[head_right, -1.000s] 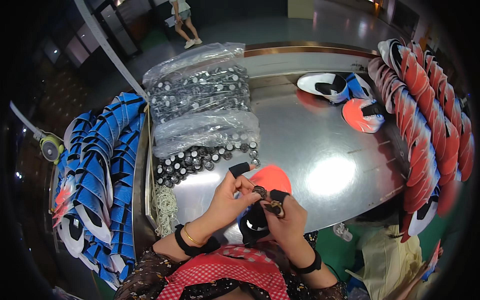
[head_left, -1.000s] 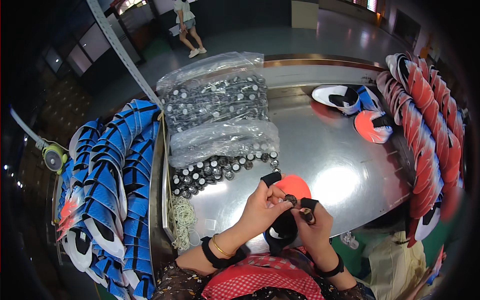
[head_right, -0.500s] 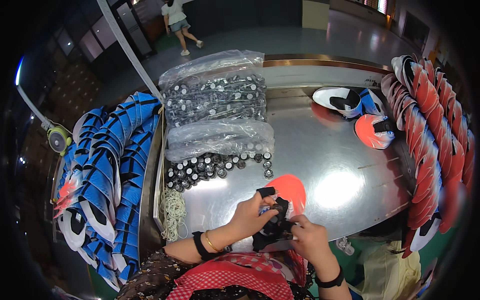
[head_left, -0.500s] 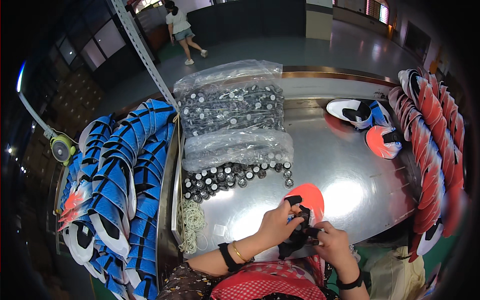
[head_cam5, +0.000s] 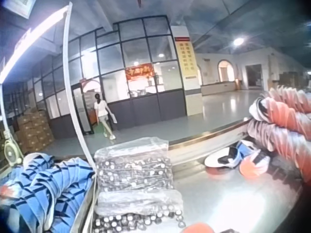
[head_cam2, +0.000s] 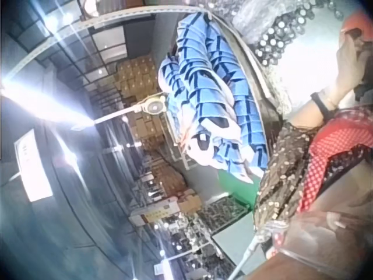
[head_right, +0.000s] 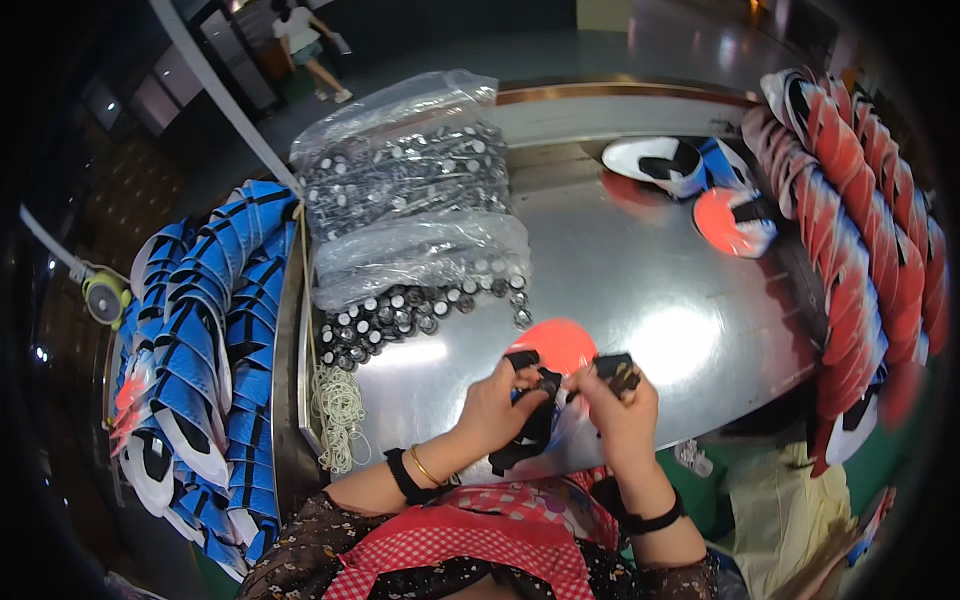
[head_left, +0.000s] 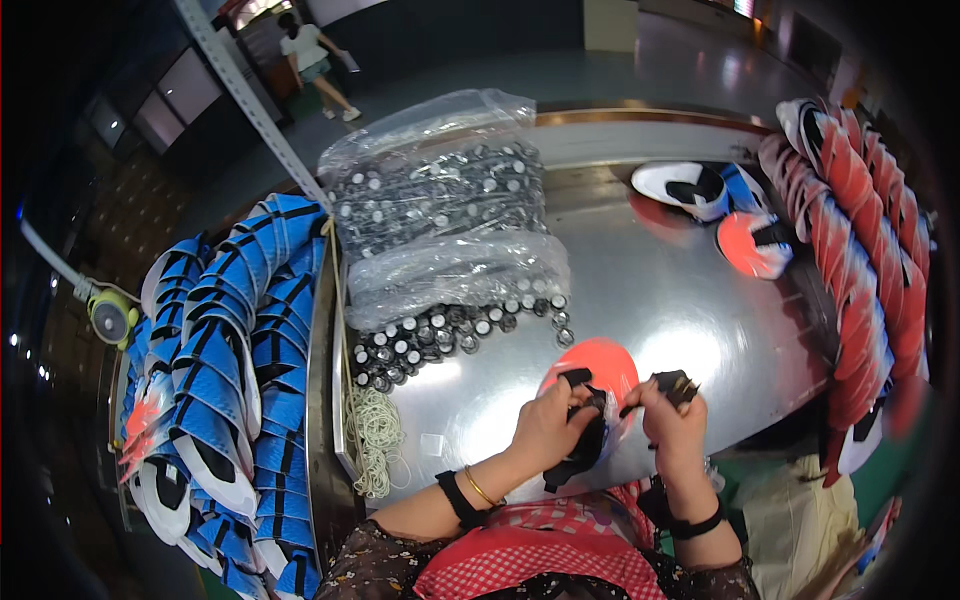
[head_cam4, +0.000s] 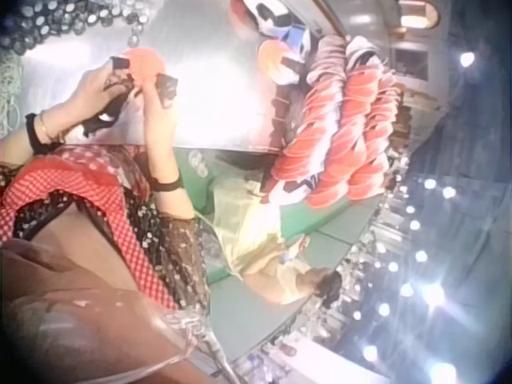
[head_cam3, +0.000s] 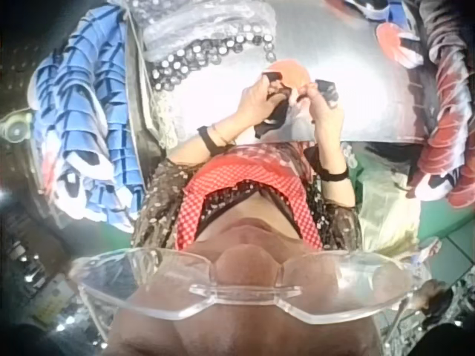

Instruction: Attaching tags and components to shoe uppers using a fastening tool

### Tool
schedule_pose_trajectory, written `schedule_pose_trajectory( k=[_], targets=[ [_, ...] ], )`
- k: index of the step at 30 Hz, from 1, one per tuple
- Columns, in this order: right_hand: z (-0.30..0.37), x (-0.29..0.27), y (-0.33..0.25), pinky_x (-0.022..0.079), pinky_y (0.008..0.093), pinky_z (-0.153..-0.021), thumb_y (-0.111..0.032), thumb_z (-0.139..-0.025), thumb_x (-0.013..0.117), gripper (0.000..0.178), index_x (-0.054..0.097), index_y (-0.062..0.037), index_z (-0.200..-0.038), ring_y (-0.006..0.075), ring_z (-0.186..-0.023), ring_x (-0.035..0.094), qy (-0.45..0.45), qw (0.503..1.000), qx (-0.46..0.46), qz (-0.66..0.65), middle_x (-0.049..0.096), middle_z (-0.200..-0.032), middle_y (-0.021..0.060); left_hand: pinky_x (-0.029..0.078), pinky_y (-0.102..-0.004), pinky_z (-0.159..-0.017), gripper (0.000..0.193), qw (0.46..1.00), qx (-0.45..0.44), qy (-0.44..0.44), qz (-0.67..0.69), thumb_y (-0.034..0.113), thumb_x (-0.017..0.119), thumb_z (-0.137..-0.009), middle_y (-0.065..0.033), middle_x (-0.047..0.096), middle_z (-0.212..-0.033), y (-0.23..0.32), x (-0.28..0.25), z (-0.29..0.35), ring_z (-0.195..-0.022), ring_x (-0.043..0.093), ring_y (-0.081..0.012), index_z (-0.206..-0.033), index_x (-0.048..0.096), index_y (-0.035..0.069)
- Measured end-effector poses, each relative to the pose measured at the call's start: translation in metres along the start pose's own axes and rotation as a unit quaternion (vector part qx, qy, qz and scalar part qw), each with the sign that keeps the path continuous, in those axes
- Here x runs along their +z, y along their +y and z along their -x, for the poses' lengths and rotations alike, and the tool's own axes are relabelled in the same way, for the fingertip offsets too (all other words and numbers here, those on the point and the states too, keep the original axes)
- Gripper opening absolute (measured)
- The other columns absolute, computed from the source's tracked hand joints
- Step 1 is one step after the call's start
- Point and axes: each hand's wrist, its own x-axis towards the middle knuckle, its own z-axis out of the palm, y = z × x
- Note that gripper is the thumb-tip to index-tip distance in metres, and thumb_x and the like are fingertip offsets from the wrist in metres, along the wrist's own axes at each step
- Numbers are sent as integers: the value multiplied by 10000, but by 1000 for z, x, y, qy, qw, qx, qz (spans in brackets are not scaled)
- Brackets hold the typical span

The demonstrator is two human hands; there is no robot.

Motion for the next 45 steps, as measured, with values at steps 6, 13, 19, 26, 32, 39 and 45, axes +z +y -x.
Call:
schedule_pose_trajectory(
  k=[6, 13, 19, 26, 32, 39, 45],
  targets=[
    [-9, 11, 24, 395, 224, -528, -76, -831, 678, 93, 613, -15, -857, 49, -603, 498, 68, 971, -175, 151, 574, -694, -22, 516, -293, -768, 305, 864, -100, -24, 493, 92, 547, -912, -108, 584, -1074, 20, -22, -13, -869, 633, -185, -1178, 412, 25],
    [-4, 14, 16, 381, 286, -480, -25, -727, 725, 155, 577, -24, -772, 182, -500, 491, 104, 878, -347, 314, 529, -622, 73, 500, -303, -838, 264, 817, -131, -58, 559, 120, 518, -939, -93, 613, -1044, 32, -30, -17, -908, 632, -193, -1190, 504, 38],
    [3, 12, 16, 378, 338, -429, -122, -725, 730, 267, 479, -60, -663, 243, -480, 505, 123, 840, -365, 382, 494, -604, 72, 506, -308, -852, 254, 810, -132, -50, 570, 101, 523, -933, -92, 613, -1040, 30, -30, -16, -926, 630, -195, -1176, 516, 25],
    [3, 13, 16, 399, 336, -440, -119, -720, 724, 242, 491, -64, -681, 243, -509, 537, 116, 823, -362, 422, 520, -650, 69, 499, -303, -835, 266, 841, -106, -41, 529, 91, 537, -923, -88, 612, -1038, 35, -29, -13, -912, 631, -186, -1182, 502, 37],
    [5, 6, 20, 420, 334, -457, -43, -563, 727, 263, 502, -62, -699, 245, -540, 555, 89, 811, -375, 440, 545, -708, 70, 497, -274, -796, 319, 870, -74, -49, 484, 33, 562, -894, -97, 595, -1039, 37, -27, -16, -883, 619, -170, -1198, 466, 14],
    [2, 6, 22, 425, 286, -471, -20, -694, 732, 177, 568, -37, -758, 219, -529, 566, 60, 832, -383, 398, 582, -696, 92, 485, -260, -781, 343, 858, -114, -147, 479, 48, 546, -898, -89, 631, -1016, 31, -35, -20, -880, 617, -145, -1230, 461, 27],
    [0, 2, 41, 457, 295, -517, -121, -725, 743, 199, 600, -31, -830, 225, -554, 579, 74, 898, -326, 287, 590, -710, 83, 492, -271, -788, 405, 867, -94, -155, 465, 43, 577, -887, -92, 633, -1036, 32, -28, -11, -875, 614, -148, -1264, 430, 31]
  ],
)
